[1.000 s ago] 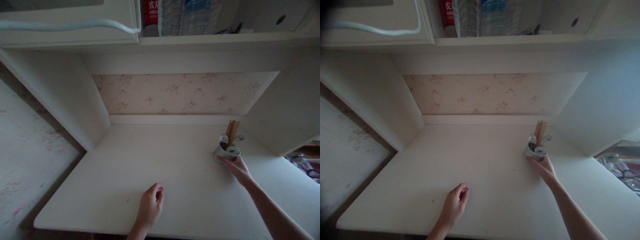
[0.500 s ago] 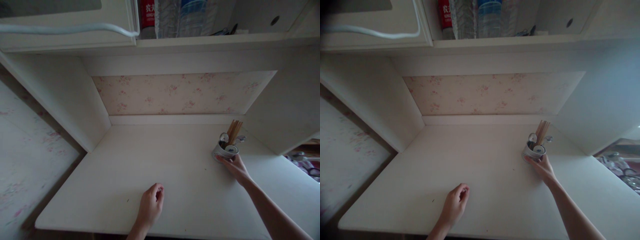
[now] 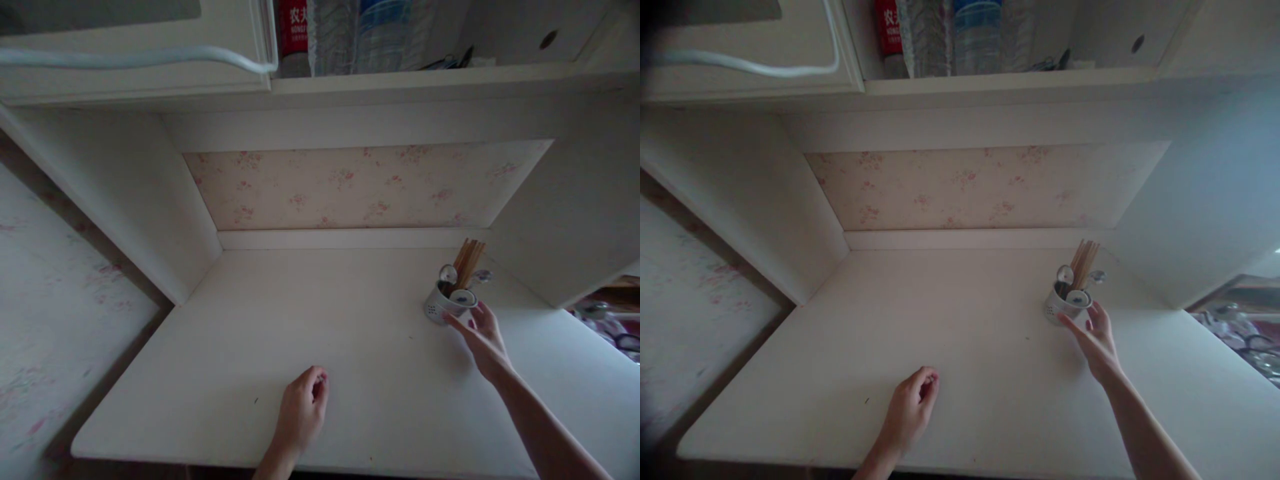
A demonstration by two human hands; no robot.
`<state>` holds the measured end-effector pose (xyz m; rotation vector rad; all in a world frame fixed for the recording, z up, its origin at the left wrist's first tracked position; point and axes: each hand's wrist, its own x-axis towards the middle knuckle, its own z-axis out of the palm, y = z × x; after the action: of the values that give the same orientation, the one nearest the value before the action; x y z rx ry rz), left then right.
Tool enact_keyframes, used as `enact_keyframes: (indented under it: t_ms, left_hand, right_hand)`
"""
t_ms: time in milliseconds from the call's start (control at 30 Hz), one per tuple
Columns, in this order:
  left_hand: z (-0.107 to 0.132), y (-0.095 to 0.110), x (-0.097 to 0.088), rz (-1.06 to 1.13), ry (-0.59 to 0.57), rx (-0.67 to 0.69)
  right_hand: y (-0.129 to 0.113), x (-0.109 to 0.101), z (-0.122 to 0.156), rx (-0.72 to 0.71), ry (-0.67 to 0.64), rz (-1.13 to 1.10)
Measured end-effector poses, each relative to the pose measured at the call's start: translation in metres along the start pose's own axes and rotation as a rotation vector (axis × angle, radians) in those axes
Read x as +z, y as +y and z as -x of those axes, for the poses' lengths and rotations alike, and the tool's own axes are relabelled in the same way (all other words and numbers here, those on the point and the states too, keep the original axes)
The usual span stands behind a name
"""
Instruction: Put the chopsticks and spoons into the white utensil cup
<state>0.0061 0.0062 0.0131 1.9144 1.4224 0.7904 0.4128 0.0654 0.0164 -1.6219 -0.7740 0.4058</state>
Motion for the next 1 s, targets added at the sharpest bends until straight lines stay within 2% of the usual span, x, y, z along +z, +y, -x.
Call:
enact_keyframes:
  t_ms: [133, 267, 333, 400, 533, 800, 900, 1000]
  left_hand:
    - [0.001, -0.001, 0.001, 0.000, -0.004, -0.007]
    - [0.000, 0.000, -0.001, 0.003, 0.005, 0.035]
    - [0.000, 0.001, -0.002, -0.004, 0.007, 0.076]
    - [0.000, 0.001, -0.003, -0.030, -0.003, 0.110]
    - [0.001, 0.000, -0.003, -0.077, -0.025, 0.139]
    - [0.003, 0.002, -0.004, -0.028, -0.026, 0.113]
    - [0.002, 0.004, -0.006, -0.007, -0.034, 0.103]
    - [0.001, 0.004, -0.006, -0.002, -0.036, 0.112]
  right_hand:
    - [-0.003, -0.010, 0.027, 0.061, 0.145, -0.121]
    - [-0.013, -0.014, 0.064, 0.015, 0.322, -0.180]
    - [-0.017, -0.010, 0.084, 0.015, 0.322, -0.185]
    - [-0.021, -0.002, 0.104, 0.050, 0.207, -0.180]
    - [-0.032, 0.024, 0.136, 0.046, -0.120, -0.136]
    - [-0.039, 0.074, 0.185, -0.081, -0.502, 0.048]
    - [-0.039, 0.082, 0.196, -0.124, -0.574, 0.158]
    - [-0.040, 0.084, 0.198, -0.176, -0.554, 0.207]
